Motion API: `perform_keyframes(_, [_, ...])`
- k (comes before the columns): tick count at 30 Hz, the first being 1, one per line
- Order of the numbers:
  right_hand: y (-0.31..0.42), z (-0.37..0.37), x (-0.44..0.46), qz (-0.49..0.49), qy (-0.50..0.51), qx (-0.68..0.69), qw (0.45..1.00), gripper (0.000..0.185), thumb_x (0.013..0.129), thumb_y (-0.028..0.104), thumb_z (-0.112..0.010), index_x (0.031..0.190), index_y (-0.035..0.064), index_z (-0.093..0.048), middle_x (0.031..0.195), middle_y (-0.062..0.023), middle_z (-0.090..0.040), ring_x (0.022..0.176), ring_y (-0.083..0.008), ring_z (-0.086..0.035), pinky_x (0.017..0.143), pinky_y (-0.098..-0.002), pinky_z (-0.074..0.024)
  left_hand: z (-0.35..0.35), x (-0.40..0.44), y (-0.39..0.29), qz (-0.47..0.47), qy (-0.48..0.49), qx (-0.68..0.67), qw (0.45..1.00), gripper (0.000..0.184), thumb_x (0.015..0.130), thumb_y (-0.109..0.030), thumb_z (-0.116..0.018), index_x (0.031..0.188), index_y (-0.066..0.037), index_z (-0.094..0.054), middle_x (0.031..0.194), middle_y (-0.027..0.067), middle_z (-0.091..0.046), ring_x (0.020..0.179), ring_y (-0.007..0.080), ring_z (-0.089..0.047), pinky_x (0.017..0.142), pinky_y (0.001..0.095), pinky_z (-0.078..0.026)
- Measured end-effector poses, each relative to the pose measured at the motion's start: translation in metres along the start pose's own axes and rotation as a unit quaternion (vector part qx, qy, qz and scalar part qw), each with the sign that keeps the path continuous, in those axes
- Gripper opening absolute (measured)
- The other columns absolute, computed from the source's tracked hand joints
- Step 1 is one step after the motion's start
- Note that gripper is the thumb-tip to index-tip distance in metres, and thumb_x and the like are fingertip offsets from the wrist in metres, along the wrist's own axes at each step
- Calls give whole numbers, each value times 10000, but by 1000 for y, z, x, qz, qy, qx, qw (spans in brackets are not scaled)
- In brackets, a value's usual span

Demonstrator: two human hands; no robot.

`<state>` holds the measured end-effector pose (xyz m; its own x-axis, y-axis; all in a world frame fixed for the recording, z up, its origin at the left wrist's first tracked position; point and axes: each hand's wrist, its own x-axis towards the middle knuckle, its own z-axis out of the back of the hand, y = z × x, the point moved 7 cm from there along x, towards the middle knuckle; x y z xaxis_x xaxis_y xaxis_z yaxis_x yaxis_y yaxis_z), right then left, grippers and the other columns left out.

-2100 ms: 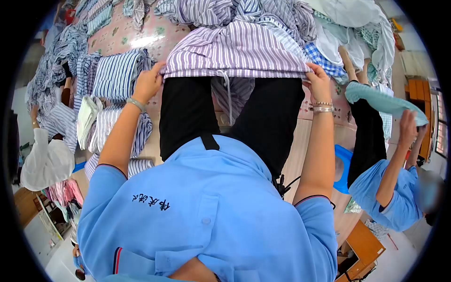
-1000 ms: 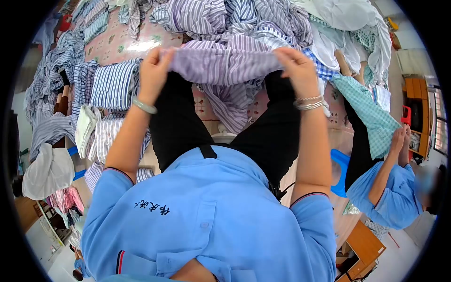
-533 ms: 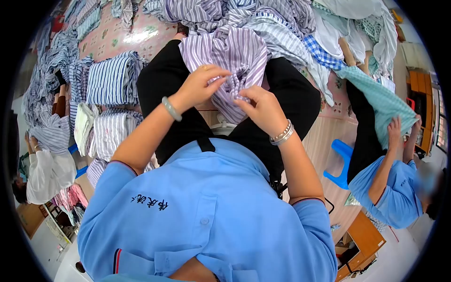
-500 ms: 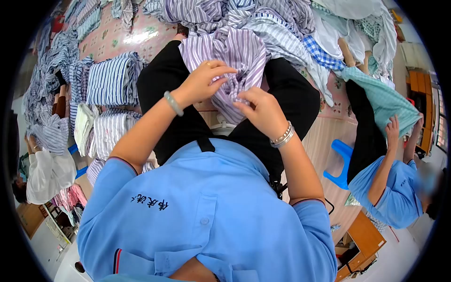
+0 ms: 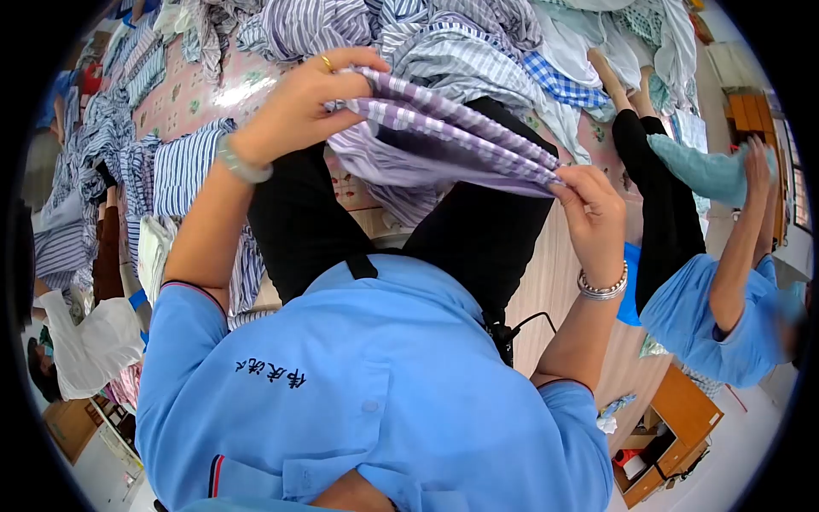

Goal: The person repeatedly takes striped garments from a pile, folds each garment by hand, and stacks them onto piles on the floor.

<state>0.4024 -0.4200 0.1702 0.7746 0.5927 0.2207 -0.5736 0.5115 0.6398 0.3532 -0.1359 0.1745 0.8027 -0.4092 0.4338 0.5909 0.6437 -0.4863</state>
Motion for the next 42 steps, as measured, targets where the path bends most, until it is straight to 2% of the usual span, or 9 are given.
perform_keyframes(8, [67, -28, 35, 83, 28, 94, 992, 466, 710, 36, -696, 1135, -18, -514, 942, -89, -591, 863, -168, -551, 775, -284, -428, -15, 48, -77, -48, 13, -65, 997, 379, 733, -24, -551, 1103, -98, -516, 953, 114, -593, 821, 300, -592, 705, 339, -491])
perform_keyframes(12, [35, -23, 28, -11, 32, 204, 978, 392, 805, 24, -607, 1176, -15, -489, 957, -43, -593, 878, -118, -543, 783, -234, -419, -30, 26, -8, 52, -212, -310, 925, 331, 810, -131, -619, 1104, -22, -512, 948, 107, -603, 852, 195, -592, 781, 300, -462])
perform_keyframes(16, [19, 1, 7, -22, -72, 383, 921, 384, 883, 27, -507, 1244, -66, -414, 1173, -98, -534, 1051, -130, -498, 914, -255, -358, -165, -89, 114, 442, -15, -268, 856, 499, 874, -436, -498, 1043, 31, -542, 855, 138, -617, 865, 193, -587, 756, 291, -449])
perform_keyframes(21, [21, 6, -7, -51, -91, 424, 900, 414, 899, 84, -502, 1262, -78, -385, 1218, -128, -498, 1095, -170, -476, 944, -290, -339, -260, -131, 69, 537, 150, -497, 664, 593, 897, -533, -375, 1131, -27, -577, 1079, 88, -593, 978, 144, -540, 856, 252, -402])
perform_keyframes(24, [19, 23, -13, -55, -137, 451, 880, 381, 909, 101, -473, 1242, -71, -406, 1205, -151, -503, 1094, -209, -488, 943, -330, -359, -230, -91, 54, 412, 209, -521, 718, 470, 899, -449, -461, 991, -15, -615, 872, 26, -600, 778, 102, -519, 702, 241, -419])
perform_keyframes(28, [26, 90, -5, -17, -202, 471, 859, 381, 924, 134, -440, 1243, -70, -399, 1210, -169, -497, 1103, -242, -491, 947, -373, -370, -97, -53, 102, 309, -188, -700, 615, 221, 902, -234, -504, 1028, -62, -563, 988, 31, -601, 873, 125, -556, 814, 286, -446])
perform_keyframes(32, [24, 150, 9, -30, -206, 368, 906, 374, 927, 118, -436, 1263, -39, -395, 1236, -152, -487, 1133, -226, -480, 968, -368, -357, 32, -33, 53, 227, -298, -637, 674, 459, 947, -393, -355, 1232, -45, -443, 1180, 111, -540, 1114, 221, -512, 950, 382, -416])
perform_keyframes(39, [46, 156, 52, -27, -41, -1, 999, 338, 895, 10, -438, 1224, -68, -447, 1093, -94, -573, 988, -127, -531, 873, -233, -393, -148, -110, -13, 408, 106, -595, 684, 379, 900, -325, -515, 1133, -28, -544, 1070, 39, -602, 994, 127, -539, 887, 293, -425])
perform_keyframes(42, [39, 152, 71, 18, 26, -121, 992, 295, 895, 36, -466, 1181, -9, -525, 1095, -76, -578, 994, -124, -534, 855, -240, -410, -107, -116, 12, 371, -204, -722, 547, 345, 910, -291, -499, 1129, -28, -543, 1048, 50, -613, 964, 146, -569, 873, 309, -440])
